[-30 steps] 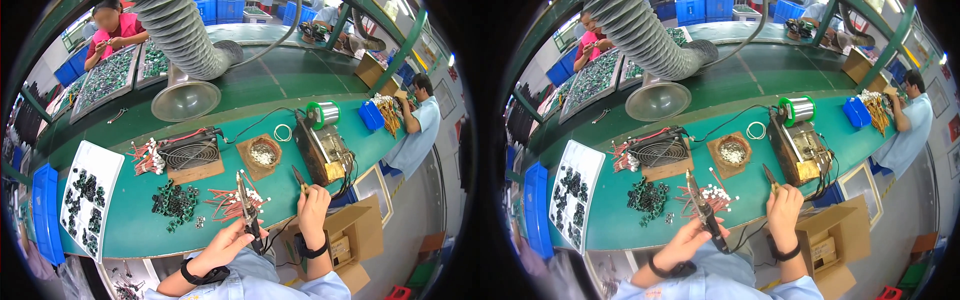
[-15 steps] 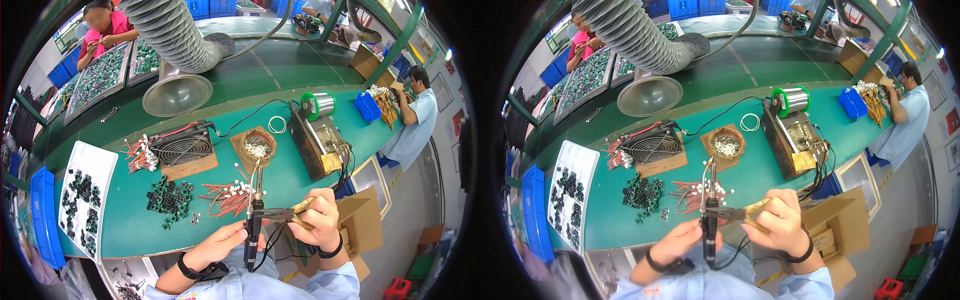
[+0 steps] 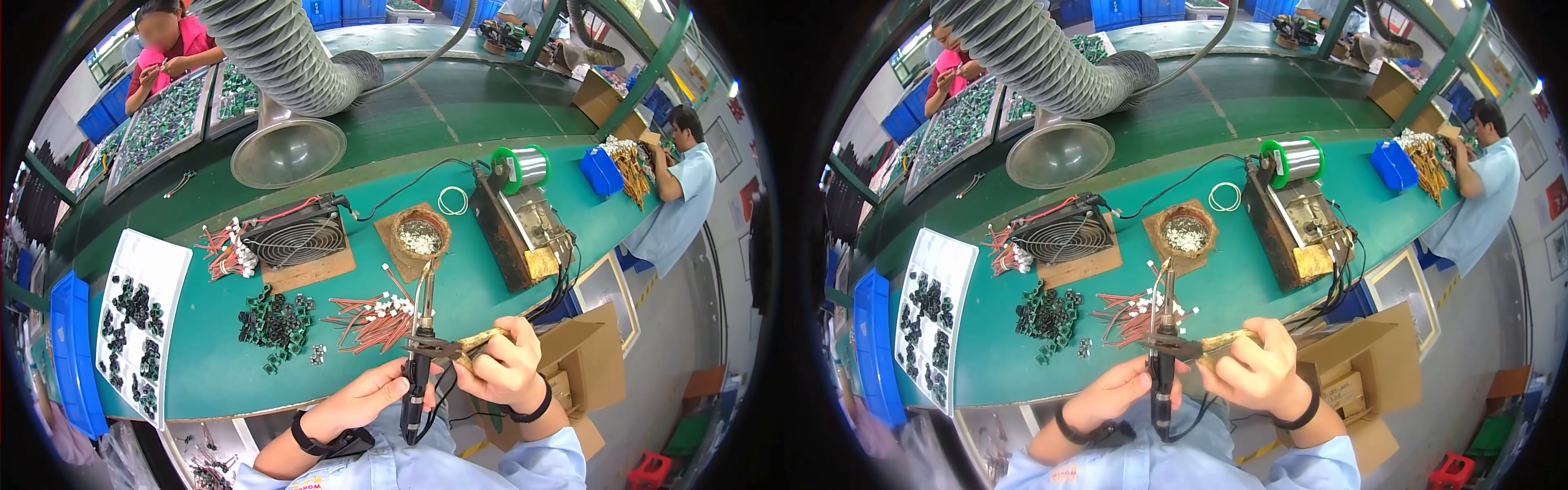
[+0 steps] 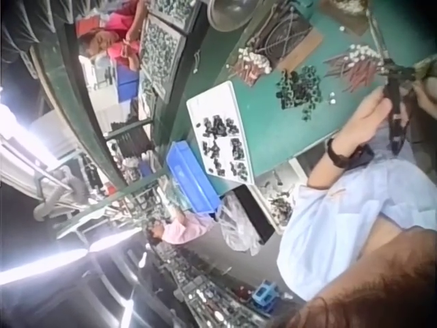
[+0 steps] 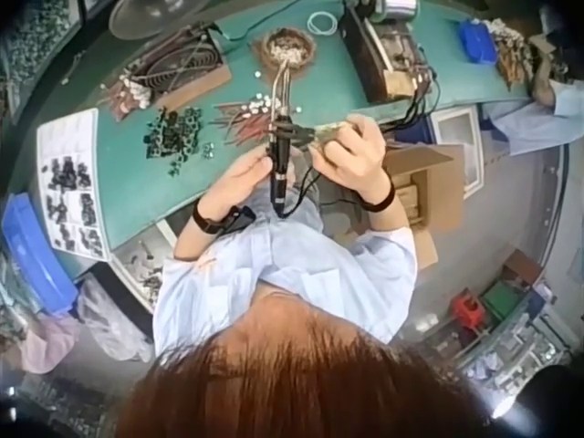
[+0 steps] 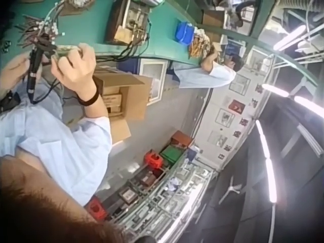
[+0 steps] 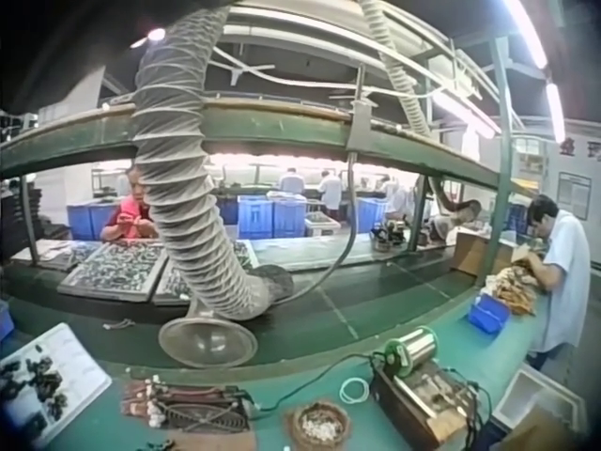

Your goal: Soldering small electronic components onto wires at a factory assembly line.

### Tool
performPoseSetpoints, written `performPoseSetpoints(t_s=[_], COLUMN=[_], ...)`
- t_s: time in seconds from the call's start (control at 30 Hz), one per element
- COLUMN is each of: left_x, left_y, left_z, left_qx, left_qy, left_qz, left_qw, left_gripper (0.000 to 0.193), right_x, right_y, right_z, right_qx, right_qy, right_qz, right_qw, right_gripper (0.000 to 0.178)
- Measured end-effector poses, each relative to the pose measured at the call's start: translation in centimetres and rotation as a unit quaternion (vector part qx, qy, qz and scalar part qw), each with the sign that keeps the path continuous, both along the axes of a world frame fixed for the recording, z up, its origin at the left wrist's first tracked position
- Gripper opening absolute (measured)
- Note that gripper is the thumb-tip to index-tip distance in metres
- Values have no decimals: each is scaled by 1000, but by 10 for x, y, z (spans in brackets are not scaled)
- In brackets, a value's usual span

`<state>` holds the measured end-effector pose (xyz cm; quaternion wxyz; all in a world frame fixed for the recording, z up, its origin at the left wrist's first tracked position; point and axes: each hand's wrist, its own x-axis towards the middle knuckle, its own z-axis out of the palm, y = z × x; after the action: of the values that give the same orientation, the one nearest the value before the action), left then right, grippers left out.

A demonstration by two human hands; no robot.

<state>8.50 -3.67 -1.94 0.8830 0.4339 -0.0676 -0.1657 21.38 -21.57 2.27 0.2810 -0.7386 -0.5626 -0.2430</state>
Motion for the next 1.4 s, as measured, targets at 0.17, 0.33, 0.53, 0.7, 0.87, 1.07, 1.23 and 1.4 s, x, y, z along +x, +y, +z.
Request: performPoseSetpoints(t_s=[0.17, 0.33, 0.53, 0.7, 0.87, 1.07, 1.23, 1.4], left_x=[1, 3, 1, -2, -8, 19, 23, 11], left_y=[-7, -11, -10, -4, -5, -23, -56, -35], left_z=[-2, -5, -16, -7, -5, 7, -16, -13], left_qx=[34, 60, 126, 34, 62, 23, 10, 378], left_qy=[4, 24, -4, 59, 82, 60, 8, -145], left_qz=[53, 84, 165, 121, 144, 208, 171, 295], left_qw=[998, 994, 978, 990, 984, 976, 985, 866], left_gripper=[45, 43, 42, 41, 43, 42, 38, 31], right_x=[-14, -29, -23, 0, -5, -80, -100, -76], right_y=[3, 9, -3, -11, 0, -33, -1, 6], right_z=[-11, -22, -28, -43, -30, -46, -82, -74], right_qx=[7, 33, 52, 15, 53, 28, 461, 348], right_qy=[14, 58, 280, 288, 105, 534, 610, 559], right_qz=[-37, -82, -35, -231, -255, 294, 102, -8], right_qw=[999, 994, 958, 929, 960, 792, 636, 753], right_gripper=[28, 28, 20, 11, 14, 45, 54, 48])
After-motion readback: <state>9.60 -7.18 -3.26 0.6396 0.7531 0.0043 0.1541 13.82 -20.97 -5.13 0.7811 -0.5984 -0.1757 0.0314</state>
